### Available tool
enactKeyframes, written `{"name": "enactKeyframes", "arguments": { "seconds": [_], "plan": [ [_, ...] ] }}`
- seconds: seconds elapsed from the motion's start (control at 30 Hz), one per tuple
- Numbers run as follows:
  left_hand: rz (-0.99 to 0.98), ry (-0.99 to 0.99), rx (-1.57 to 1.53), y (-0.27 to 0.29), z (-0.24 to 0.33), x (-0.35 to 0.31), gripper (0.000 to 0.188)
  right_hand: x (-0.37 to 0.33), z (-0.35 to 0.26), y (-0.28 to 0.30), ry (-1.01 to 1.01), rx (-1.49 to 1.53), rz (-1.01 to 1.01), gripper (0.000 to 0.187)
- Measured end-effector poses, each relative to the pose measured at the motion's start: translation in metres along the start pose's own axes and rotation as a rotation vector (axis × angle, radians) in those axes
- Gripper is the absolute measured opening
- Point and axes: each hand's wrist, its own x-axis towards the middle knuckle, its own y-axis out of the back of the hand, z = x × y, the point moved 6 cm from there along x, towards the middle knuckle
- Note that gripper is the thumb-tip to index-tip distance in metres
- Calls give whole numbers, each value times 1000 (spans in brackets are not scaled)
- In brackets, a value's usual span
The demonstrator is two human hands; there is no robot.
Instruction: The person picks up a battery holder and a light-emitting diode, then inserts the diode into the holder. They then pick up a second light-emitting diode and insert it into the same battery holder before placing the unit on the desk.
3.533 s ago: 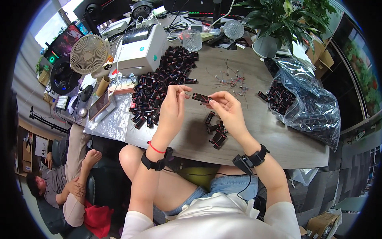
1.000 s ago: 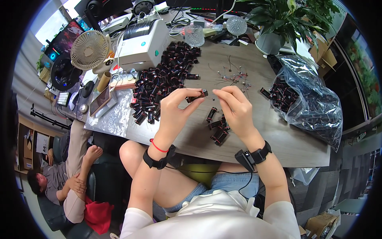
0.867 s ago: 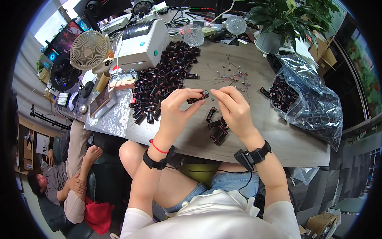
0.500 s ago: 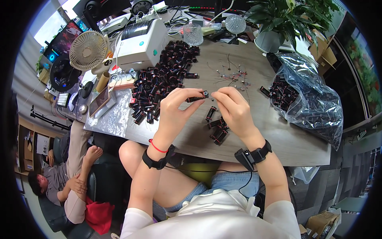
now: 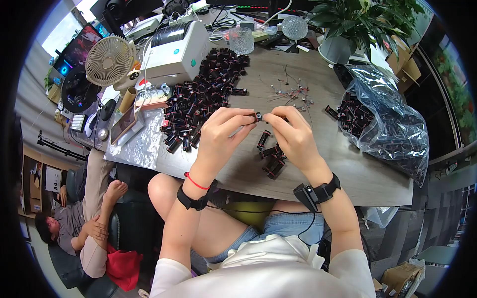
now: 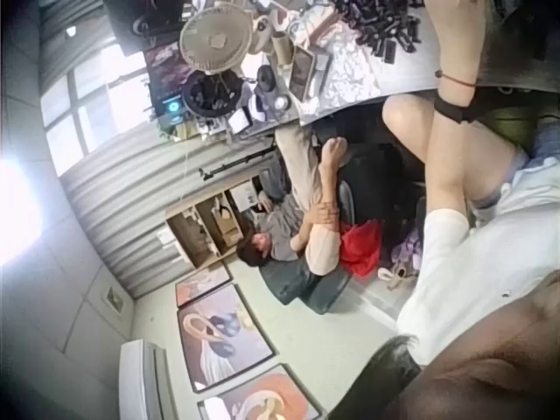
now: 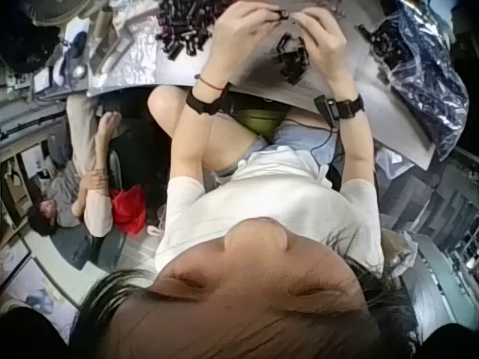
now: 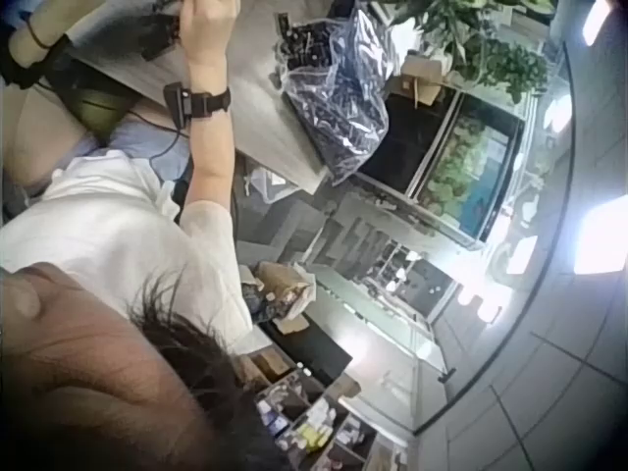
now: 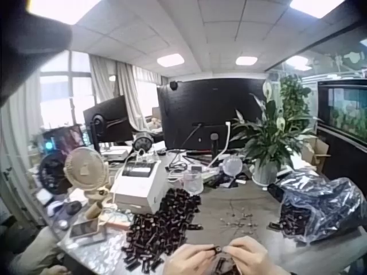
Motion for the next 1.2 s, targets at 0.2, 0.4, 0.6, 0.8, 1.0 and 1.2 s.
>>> {"name": "enactKeyframes", "arguments": {
  "seconds": [0.2,0.4,0.6,0.8,1.0,1.2],
  "plan": [
    [-2,-21,8,0,1,0,15,1,4,-4,-73,106,-40,20],
    [-20,-24,-23,1,0,1,15,0,15,-8,-181,316,-34,17],
    [-26,79,-113,2,-2,1,21,-7,28,-21,-502,742,-125,22],
    [-14,-35,-46,3,-1,-1,23,-7,27,-25,-551,796,-224,22],
    [48,33,-46,5,1,2,20,-11,30,-28,-586,861,-199,20],
    [9,21,-4,1,-1,1,14,-13,35,-31,-592,793,-162,19]
  ]
}}
